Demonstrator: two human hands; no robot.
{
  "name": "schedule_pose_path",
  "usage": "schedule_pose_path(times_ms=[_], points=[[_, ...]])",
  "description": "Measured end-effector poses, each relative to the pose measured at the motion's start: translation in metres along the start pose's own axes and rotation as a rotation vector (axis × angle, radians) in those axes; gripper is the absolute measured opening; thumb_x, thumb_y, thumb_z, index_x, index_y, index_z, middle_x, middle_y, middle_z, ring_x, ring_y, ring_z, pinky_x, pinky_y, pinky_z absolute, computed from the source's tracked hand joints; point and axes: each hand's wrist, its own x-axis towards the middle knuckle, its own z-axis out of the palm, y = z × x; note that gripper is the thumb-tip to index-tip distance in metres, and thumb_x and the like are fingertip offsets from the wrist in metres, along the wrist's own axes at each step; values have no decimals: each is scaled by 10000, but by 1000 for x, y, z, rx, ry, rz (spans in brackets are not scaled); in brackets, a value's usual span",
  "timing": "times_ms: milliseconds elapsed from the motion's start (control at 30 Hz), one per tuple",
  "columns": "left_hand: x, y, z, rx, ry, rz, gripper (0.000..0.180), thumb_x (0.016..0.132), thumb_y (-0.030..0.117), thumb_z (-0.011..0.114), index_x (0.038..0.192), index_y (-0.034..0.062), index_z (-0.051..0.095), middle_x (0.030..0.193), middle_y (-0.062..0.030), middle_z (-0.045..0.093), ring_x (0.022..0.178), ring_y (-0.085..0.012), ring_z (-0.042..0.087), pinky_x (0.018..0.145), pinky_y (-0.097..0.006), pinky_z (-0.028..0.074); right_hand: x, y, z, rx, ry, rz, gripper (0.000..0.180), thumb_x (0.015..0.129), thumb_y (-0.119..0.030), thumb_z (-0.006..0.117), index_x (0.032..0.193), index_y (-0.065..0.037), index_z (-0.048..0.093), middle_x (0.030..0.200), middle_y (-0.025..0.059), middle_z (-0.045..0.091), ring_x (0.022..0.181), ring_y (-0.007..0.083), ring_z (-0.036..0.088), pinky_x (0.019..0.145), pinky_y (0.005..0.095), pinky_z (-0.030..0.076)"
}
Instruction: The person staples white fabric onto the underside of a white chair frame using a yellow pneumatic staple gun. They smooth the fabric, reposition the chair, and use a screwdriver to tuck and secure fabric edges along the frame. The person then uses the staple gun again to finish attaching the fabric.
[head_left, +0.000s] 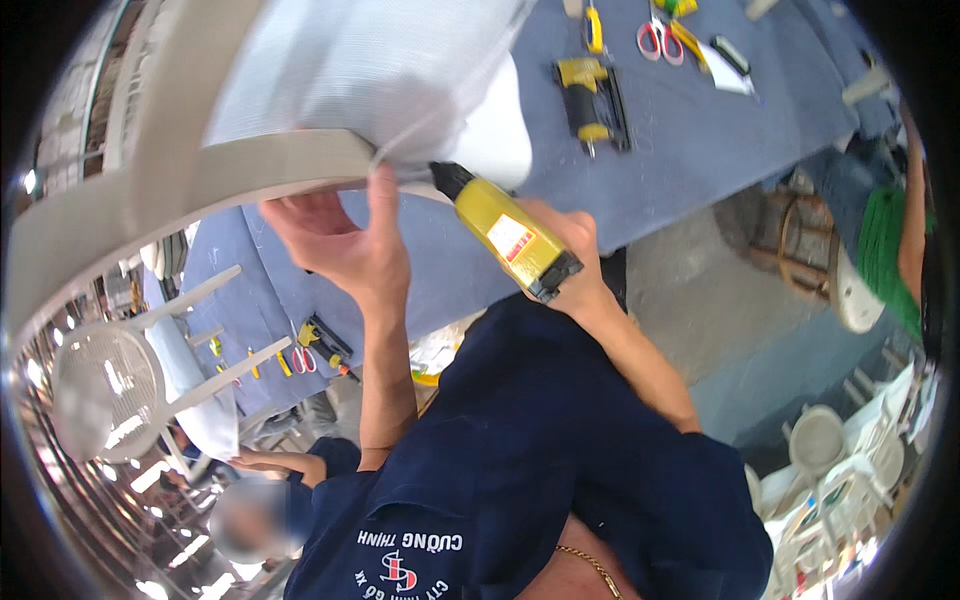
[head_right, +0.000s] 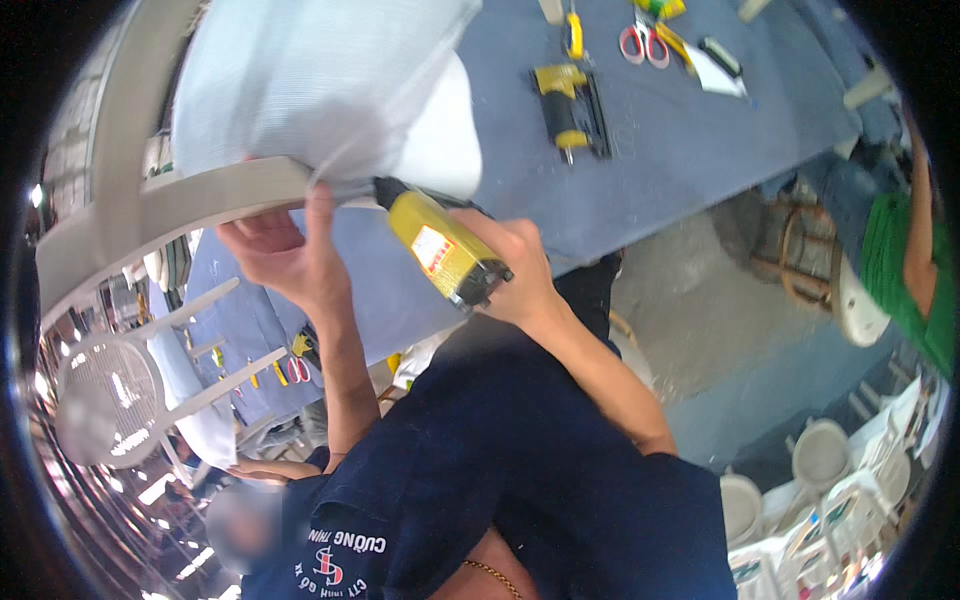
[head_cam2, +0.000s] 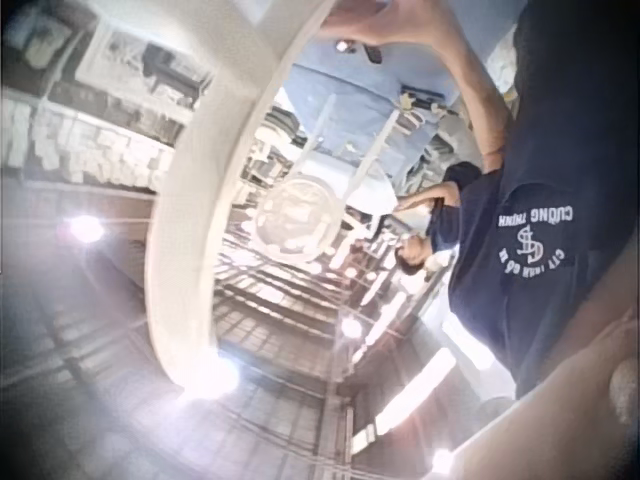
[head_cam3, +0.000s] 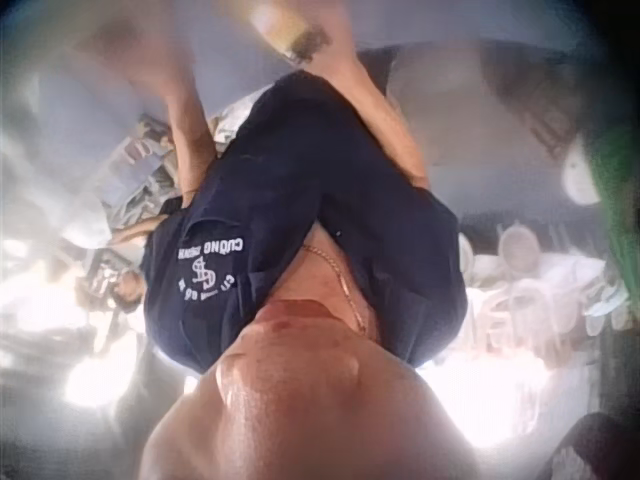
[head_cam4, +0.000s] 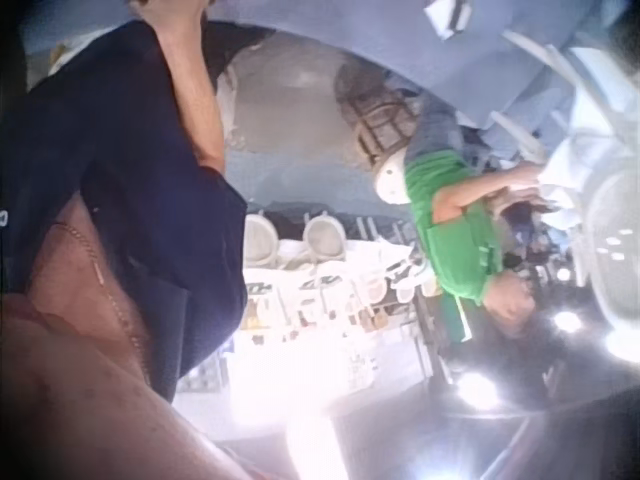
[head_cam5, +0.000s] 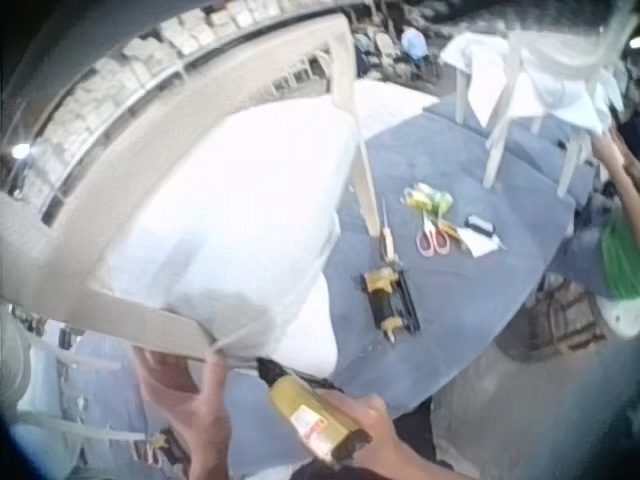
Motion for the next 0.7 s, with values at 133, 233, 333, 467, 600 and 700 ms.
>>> schedule_pose_path(times_ms=[133,233,333,467,600,700], points=[[4,18,16,73,157,149,929,766,-118,774,1530,-25,252,1385,-192,480,1289,-284,526,1070,-396,447,-1,-5,-36,-79,-91,41,414,742,-113,804,1117,19,687,809,191,706,688,345,709,629,344,529],[-21,7,19,298,302,230,749,758,-79,800,1404,-9,427,1254,-150,534,1169,-265,548,1018,-385,443,-11,6,-77,-279,-163,112,369,764,-119,809,1084,31,704,850,173,728,722,324,722,663,331,537],[-33,14,24,461,242,143,425,767,-57,807,1141,26,620,1107,-125,629,1056,-244,598,903,-353,481,-29,33,-119,-509,-142,199,388,754,-119,814,1097,30,709,840,197,732,772,341,737,705,349,544],[-33,19,40,425,329,46,238,824,-85,758,1034,10,698,956,-89,695,829,-190,650,767,-289,516,-25,59,-182,-478,-103,454,337,789,-140,818,1045,57,721,833,188,731,763,278,723,751,365,538],[-34,39,46,225,317,-253,175,857,-94,722,1007,-5,723,954,-95,702,869,-198,663,806,-301,523,-27,98,-252,-586,-116,499,294,800,-136,802,960,81,686,744,182,684,679,248,661,700,385,520],[-47,39,38,102,80,-323,152,850,-84,719,982,-8,730,953,-115,709,864,-237,671,802,-328,529,-13,114,-282,-628,-125,559,283,819,-142,788,876,99,653,727,120,660,684,188,596,699,386,504]])
